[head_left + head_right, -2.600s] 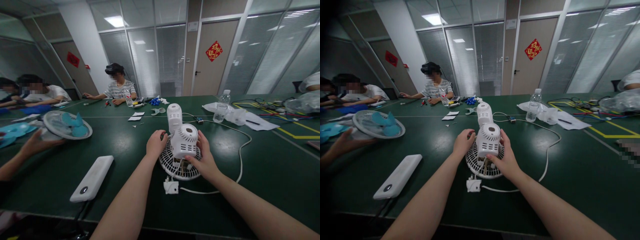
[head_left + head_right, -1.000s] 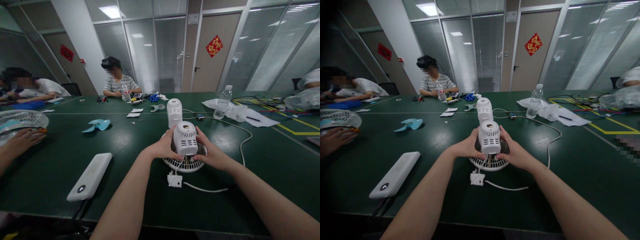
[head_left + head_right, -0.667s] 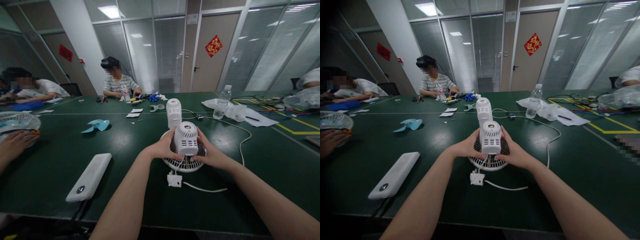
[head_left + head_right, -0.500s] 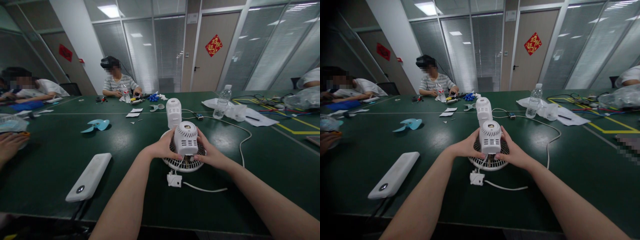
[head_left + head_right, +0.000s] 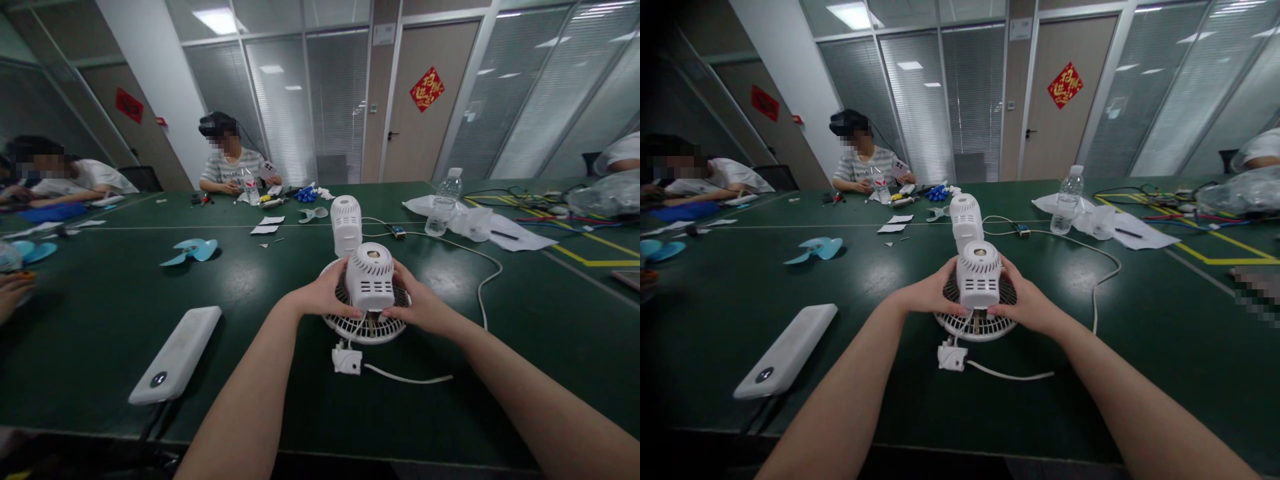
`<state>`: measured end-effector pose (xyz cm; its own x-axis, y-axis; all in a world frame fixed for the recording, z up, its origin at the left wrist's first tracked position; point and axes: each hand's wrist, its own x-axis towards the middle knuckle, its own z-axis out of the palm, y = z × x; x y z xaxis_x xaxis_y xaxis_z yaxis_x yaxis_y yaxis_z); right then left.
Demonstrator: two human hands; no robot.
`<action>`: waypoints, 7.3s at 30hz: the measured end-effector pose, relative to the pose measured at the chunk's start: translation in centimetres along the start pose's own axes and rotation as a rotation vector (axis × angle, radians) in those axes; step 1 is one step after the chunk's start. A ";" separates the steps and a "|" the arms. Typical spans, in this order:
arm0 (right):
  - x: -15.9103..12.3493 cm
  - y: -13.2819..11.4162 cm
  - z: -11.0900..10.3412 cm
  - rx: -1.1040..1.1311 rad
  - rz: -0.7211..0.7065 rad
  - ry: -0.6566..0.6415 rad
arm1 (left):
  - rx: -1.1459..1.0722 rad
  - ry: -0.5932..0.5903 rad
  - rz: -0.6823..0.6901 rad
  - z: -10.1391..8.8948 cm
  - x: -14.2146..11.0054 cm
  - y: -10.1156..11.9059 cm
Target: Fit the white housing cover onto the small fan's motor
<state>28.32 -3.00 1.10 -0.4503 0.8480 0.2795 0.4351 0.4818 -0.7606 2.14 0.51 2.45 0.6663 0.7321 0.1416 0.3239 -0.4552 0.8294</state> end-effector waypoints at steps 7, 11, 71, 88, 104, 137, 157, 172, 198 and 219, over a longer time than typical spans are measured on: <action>-0.1 -0.6 -0.3 -0.033 0.017 0.007 | 0.011 -0.019 0.001 0.0 0.1 -0.2; -0.1 -1.0 -0.4 -0.076 0.048 0.009 | 0.021 -0.036 -0.024 -0.2 0.1 -0.4; -0.1 0.7 -0.3 0.012 0.062 0.005 | -0.025 -0.056 -0.032 0.0 0.3 -0.4; -0.3 -0.2 -0.9 -0.057 0.074 -0.065 | -0.065 -0.067 -0.030 0.0 0.1 -0.2; -0.3 -0.7 -0.6 -0.049 0.121 -0.015 | -0.083 -0.077 -0.048 -0.1 0.1 -0.1; -0.3 0.5 -0.7 -0.229 0.096 -0.012 | -0.118 -0.088 -0.100 -0.5 -0.2 -0.4; -0.5 -1.4 -0.8 -0.229 0.180 -0.014 | -0.142 -0.041 -0.079 -0.5 -0.2 0.1; -0.6 -0.5 -1.7 -0.297 0.077 -0.144 | -0.074 -0.036 -0.100 0.0 0.0 -0.3; -0.4 -0.6 -0.1 -0.255 0.132 0.064 | -0.043 -0.021 -0.095 0.3 0.0 0.2; -0.5 -1.0 -1.2 -0.327 0.084 -0.076 | 0.056 -0.036 -0.043 0.1 0.1 1.0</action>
<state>29.04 -3.65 2.41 -0.4539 0.8746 0.1701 0.6942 0.4668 -0.5479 2.62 0.06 3.19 0.6744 0.7333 0.0866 0.3890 -0.4525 0.8025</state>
